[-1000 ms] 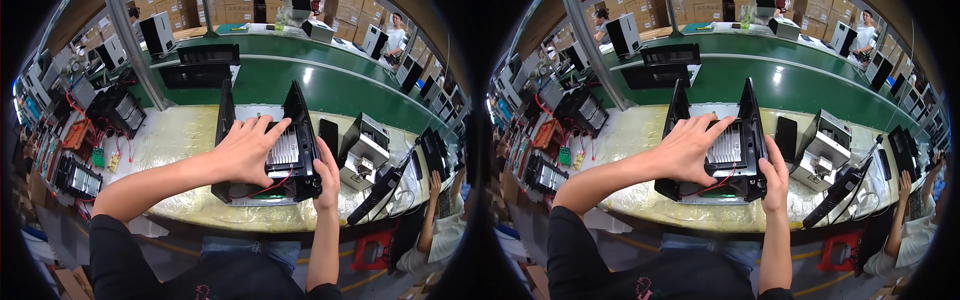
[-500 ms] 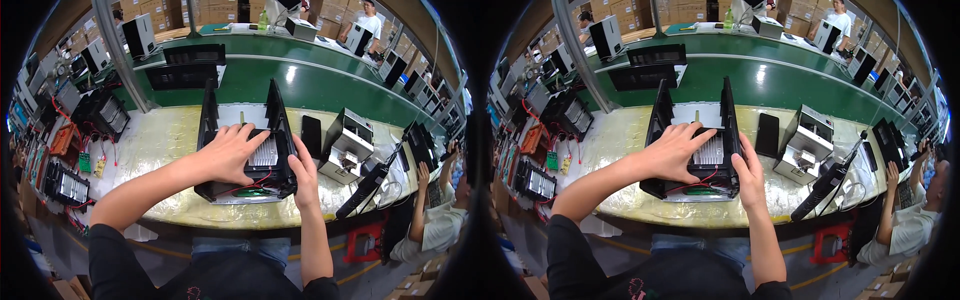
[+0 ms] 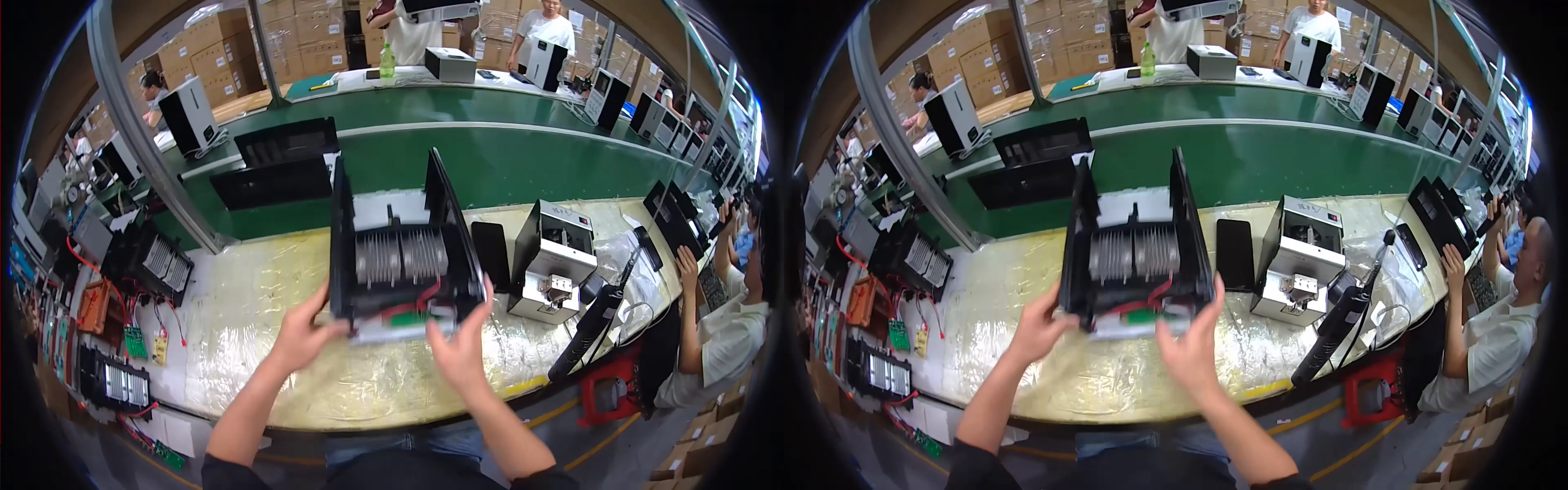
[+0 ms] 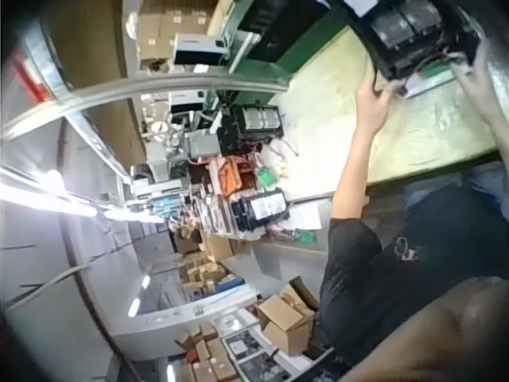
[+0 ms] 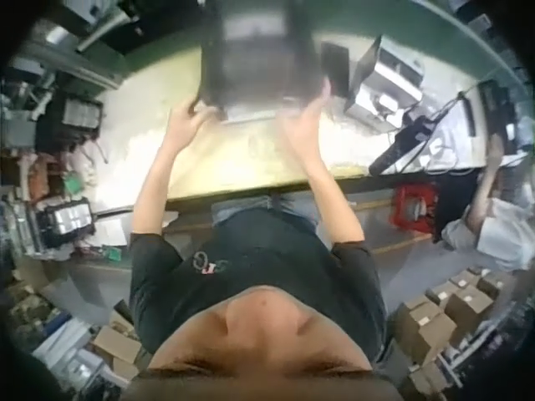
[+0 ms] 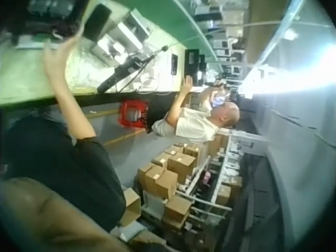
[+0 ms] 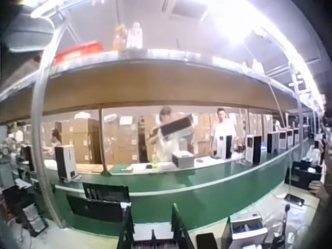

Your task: Assembling components and a heatsink into an electronic housing unit on a factory assembly line.

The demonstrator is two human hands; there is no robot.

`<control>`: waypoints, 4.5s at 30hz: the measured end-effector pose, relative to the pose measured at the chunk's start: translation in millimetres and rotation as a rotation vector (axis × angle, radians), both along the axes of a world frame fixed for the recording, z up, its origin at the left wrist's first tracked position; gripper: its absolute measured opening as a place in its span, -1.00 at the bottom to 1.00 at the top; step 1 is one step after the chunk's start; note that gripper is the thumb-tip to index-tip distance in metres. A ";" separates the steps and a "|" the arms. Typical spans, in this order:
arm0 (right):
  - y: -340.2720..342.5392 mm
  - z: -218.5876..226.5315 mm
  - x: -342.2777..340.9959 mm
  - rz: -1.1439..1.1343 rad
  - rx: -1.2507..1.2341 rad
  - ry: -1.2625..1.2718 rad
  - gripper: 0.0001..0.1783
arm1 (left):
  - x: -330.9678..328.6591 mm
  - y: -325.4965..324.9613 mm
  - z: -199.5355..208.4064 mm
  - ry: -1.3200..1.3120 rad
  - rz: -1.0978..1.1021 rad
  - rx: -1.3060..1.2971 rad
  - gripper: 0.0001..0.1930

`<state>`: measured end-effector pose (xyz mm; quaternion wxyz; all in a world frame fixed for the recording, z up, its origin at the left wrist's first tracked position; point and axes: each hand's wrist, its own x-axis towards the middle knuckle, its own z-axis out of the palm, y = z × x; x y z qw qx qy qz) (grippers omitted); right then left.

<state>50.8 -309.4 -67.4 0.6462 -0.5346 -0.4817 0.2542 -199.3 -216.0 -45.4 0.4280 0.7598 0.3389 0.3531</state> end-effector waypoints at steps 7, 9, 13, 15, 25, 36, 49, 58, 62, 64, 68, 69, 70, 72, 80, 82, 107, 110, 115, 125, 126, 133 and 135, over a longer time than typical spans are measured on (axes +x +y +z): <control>88.8 38.0 13.2 -0.213 0.138 -0.521 -0.01 | 63.8 166.9 27.7 -0.141 0.327 0.049 -0.43; 68.2 10.2 10.5 -0.179 0.107 -0.433 -0.06 | 71.5 180.8 37.2 -0.150 0.272 0.079 -0.44; 51.1 0.5 -4.9 -0.019 -0.034 -0.204 -0.22 | 41.6 228.3 43.4 0.057 0.422 0.655 -0.47; 46.6 8.5 -12.7 -0.026 -0.033 -0.287 -0.27 | 44.1 228.8 57.4 0.235 0.556 0.667 -0.46; 50.7 6.1 -24.4 0.059 0.015 -0.386 -0.52 | -19.6 222.8 65.7 0.354 0.506 0.477 -0.58; 69.8 -9.6 -5.3 0.244 -0.054 0.104 -0.51 | -80.3 8.5 15.5 -0.067 0.540 0.579 -0.75; 196.5 -76.2 -13.7 0.294 -0.077 0.130 -0.33 | -69.6 201.1 -90.4 -0.377 0.400 -0.070 -0.68; 162.3 -48.6 -16.1 0.320 0.052 0.190 -0.43 | -83.0 211.0 -143.0 -0.397 0.339 -0.124 -0.69; 158.3 -43.9 -20.7 0.319 0.039 0.199 -0.46 | -110.5 215.6 -168.9 -0.395 0.317 -0.138 -0.69; 154.9 -40.3 -21.0 0.297 0.042 0.182 -0.48 | -117.2 214.2 -176.4 -0.398 0.309 -0.143 -0.69; 153.4 -44.0 -16.5 0.297 0.040 0.163 -0.49 | -101.5 202.9 -166.6 -0.410 0.314 -0.135 -0.70; 153.0 -45.0 -15.5 0.279 0.027 0.157 -0.50 | -78.2 198.3 -152.2 -0.414 0.314 -0.134 -0.70; 152.3 -44.5 -15.0 0.263 0.017 0.152 -0.50 | -83.5 196.5 -151.9 -0.417 0.315 -0.129 -0.70; 150.8 -44.0 -13.6 0.251 0.002 0.147 -0.51 | -74.9 192.2 -148.6 -0.422 0.317 -0.122 -0.70; 148.6 -42.8 -4.4 0.224 -0.027 0.114 -0.53 | -83.9 196.3 -140.9 -0.435 0.317 -0.109 -0.71; 148.8 -43.5 -2.2 0.226 -0.015 0.106 -0.54 | -81.5 192.7 -140.2 -0.439 0.318 -0.106 -0.71; 147.6 -41.9 1.6 0.175 -0.059 0.108 -0.60 | -56.8 175.0 -120.6 -0.472 0.303 -0.071 -0.73; 160.9 -46.9 -0.2 0.159 -0.024 0.094 -0.60 | -53.2 176.3 -119.6 -0.476 0.285 -0.037 -0.73; 168.2 -52.2 3.7 0.115 -0.022 0.047 -0.62 | -34.6 175.0 -93.3 -0.471 0.304 -0.023 -0.74; 172.8 -71.1 43.8 0.161 -0.059 0.079 -0.63 | 32.5 136.7 -81.6 -0.504 0.337 0.020 -0.74; 172.9 -69.0 45.1 0.176 -0.063 0.103 -0.63 | 31.8 134.4 -80.8 -0.507 0.343 0.024 -0.74; 166.0 -54.0 71.7 0.217 -0.064 0.038 -0.62 | 44.9 131.4 -63.1 -0.533 0.387 0.060 -0.78; 161.8 -48.8 78.3 0.245 -0.042 0.060 -0.67 | 50.8 124.1 -65.3 -0.524 0.394 -0.028 -0.79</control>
